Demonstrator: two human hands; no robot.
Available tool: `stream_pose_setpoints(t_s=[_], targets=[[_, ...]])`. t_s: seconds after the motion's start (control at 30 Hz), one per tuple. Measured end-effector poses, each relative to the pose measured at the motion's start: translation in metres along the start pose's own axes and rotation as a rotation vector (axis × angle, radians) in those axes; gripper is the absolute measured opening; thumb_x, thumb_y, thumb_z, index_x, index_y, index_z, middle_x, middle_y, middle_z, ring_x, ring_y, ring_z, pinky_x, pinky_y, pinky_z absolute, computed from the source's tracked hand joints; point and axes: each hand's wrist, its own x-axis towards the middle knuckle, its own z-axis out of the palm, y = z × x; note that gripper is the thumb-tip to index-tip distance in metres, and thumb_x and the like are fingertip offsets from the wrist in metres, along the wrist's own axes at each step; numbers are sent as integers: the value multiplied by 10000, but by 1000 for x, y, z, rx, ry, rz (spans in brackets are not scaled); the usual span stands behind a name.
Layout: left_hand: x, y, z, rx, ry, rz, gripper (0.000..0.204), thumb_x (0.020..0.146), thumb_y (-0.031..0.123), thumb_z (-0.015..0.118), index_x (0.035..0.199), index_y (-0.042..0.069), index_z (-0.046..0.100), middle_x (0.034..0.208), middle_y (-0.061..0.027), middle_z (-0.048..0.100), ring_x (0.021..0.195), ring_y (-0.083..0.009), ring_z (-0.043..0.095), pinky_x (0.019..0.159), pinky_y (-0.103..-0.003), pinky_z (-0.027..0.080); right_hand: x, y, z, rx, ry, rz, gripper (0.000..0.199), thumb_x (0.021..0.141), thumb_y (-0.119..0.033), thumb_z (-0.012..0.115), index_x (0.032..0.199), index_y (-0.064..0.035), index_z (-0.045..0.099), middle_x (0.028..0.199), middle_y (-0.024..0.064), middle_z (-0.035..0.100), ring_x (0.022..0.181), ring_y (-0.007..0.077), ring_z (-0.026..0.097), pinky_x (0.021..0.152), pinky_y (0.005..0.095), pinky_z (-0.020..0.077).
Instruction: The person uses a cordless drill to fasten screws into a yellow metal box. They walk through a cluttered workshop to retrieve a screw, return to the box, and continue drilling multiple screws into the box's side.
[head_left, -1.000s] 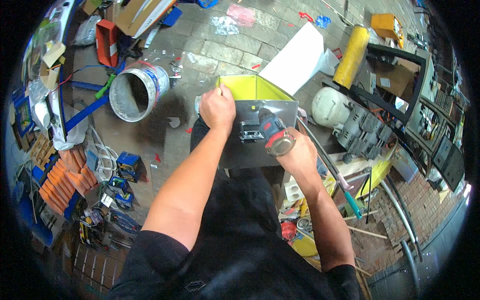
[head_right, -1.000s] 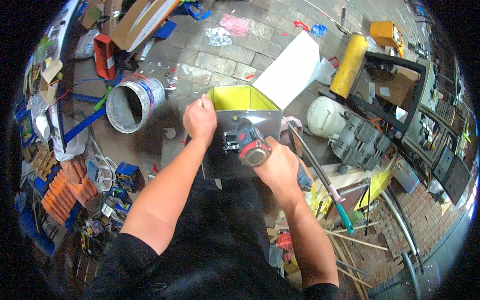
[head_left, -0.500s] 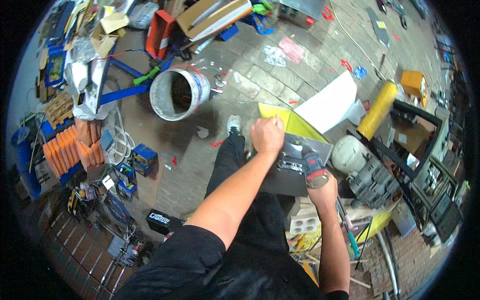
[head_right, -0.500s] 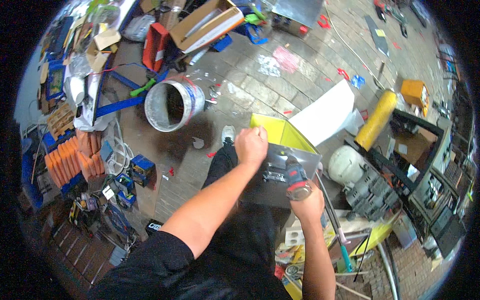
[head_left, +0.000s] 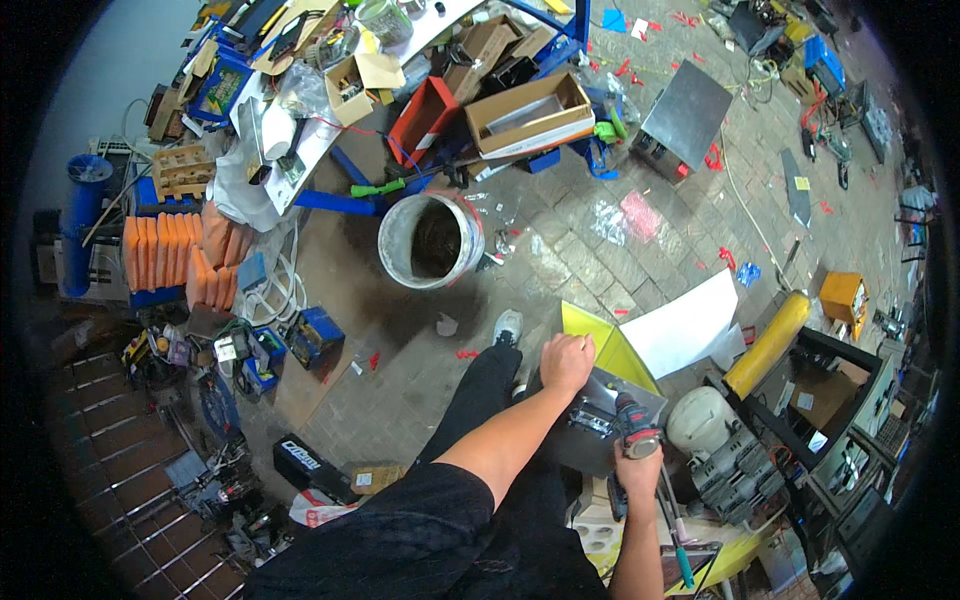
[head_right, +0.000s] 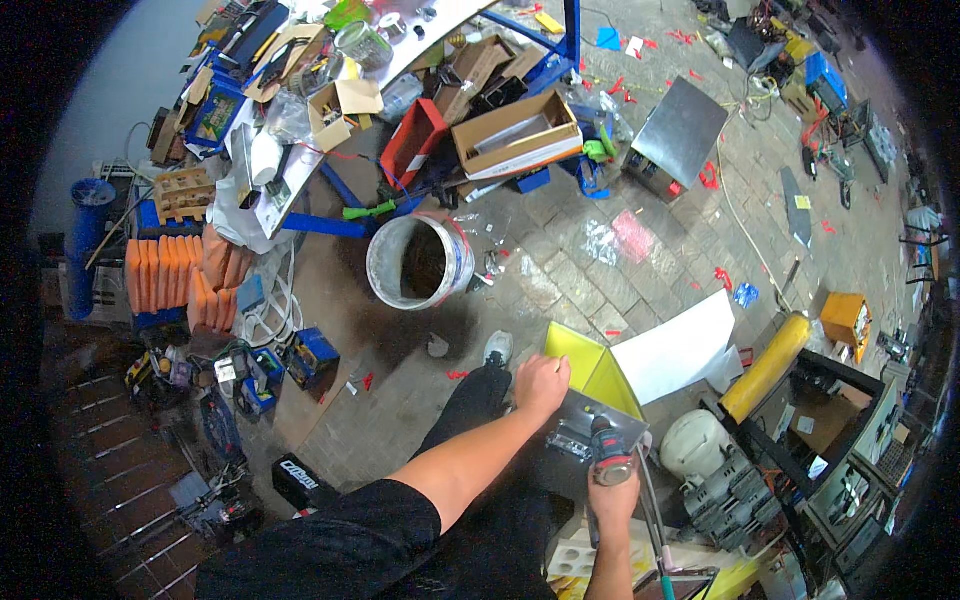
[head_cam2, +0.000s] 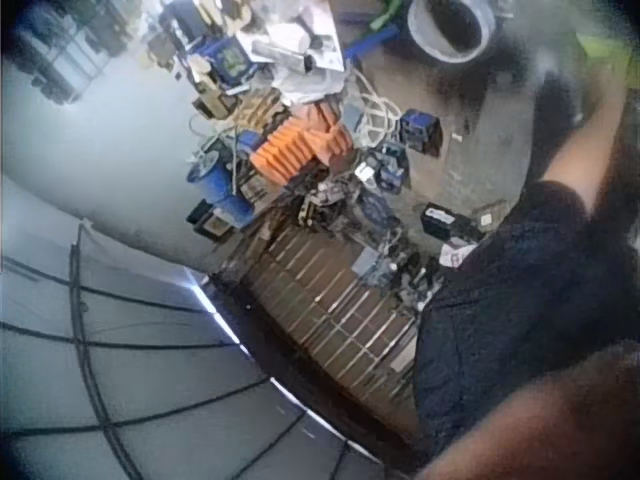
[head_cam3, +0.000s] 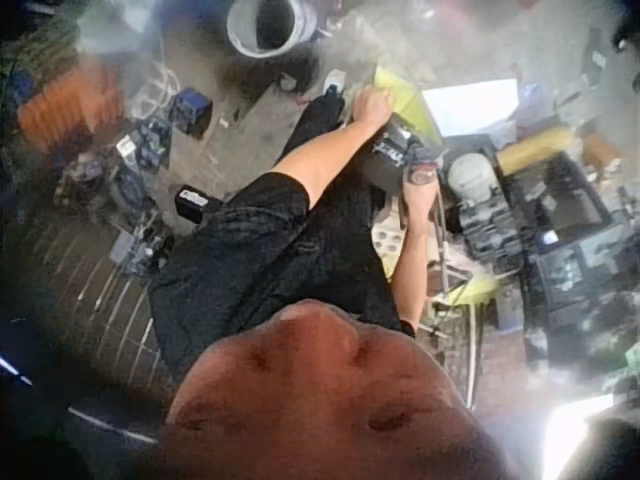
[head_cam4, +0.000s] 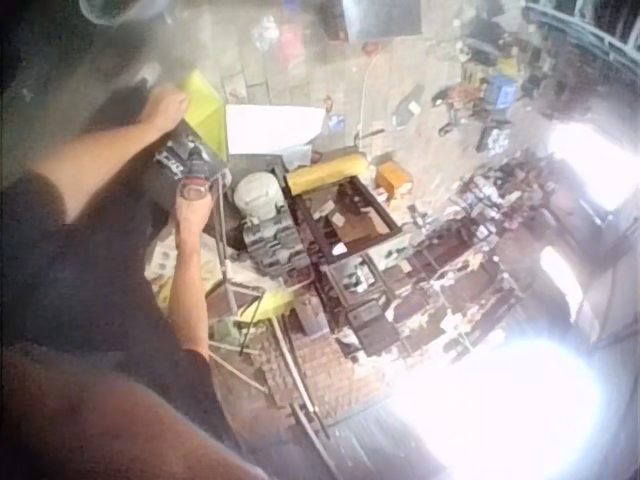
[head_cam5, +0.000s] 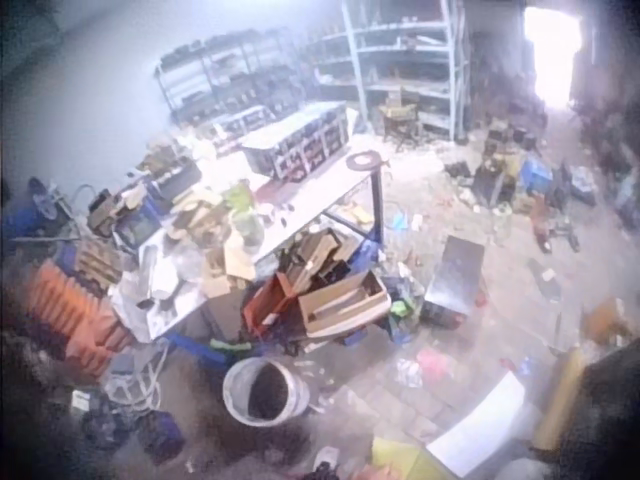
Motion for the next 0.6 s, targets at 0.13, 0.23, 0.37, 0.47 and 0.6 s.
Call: stream_pose_setpoints(t_s=[0.13,0.23,0.37,0.47,0.6], targets=[[-14,5,2,4,-59,-6,397,1002,340,614,756,60,748,844,-157,751,886,-368,698,804,-542,518,-27,-30,-14,-87,31,61,357,777,-206,869,1053,-17,744,1002,253,762,976,458,742,866,496,588],[-17,-1,3,55,-107,-17,403,1009,378,614,799,74,776,883,-144,766,928,-351,707,826,-524,523,-32,-28,-16,-70,24,65,417,793,-246,887,1088,-12,705,1003,238,763,979,445,746,863,484,597],[-20,-9,-11,-6,-266,-72,406,1020,434,625,945,65,776,1077,-176,749,1082,-376,675,968,-519,518,-41,-26,-13,-78,63,26,322,801,-251,838,1055,-65,771,992,205,783,964,410,758,871,477,593],[-24,-17,-38,-73,-347,-122,443,992,475,682,1152,64,720,1279,-172,673,1230,-374,604,1056,-490,494,-49,-23,-6,-130,-26,45,342,812,-284,817,1109,-119,775,1043,193,786,1012,408,752,895,487,594],[-16,-52,-78,-112,-266,-92,497,989,446,687,1276,40,668,1327,-201,649,1302,-385,585,1117,-472,470,-60,-36,-3,-173,-63,65,343,835,-306,789,1134,-139,775,1083,190,784,1069,399,742,922,499,589]])
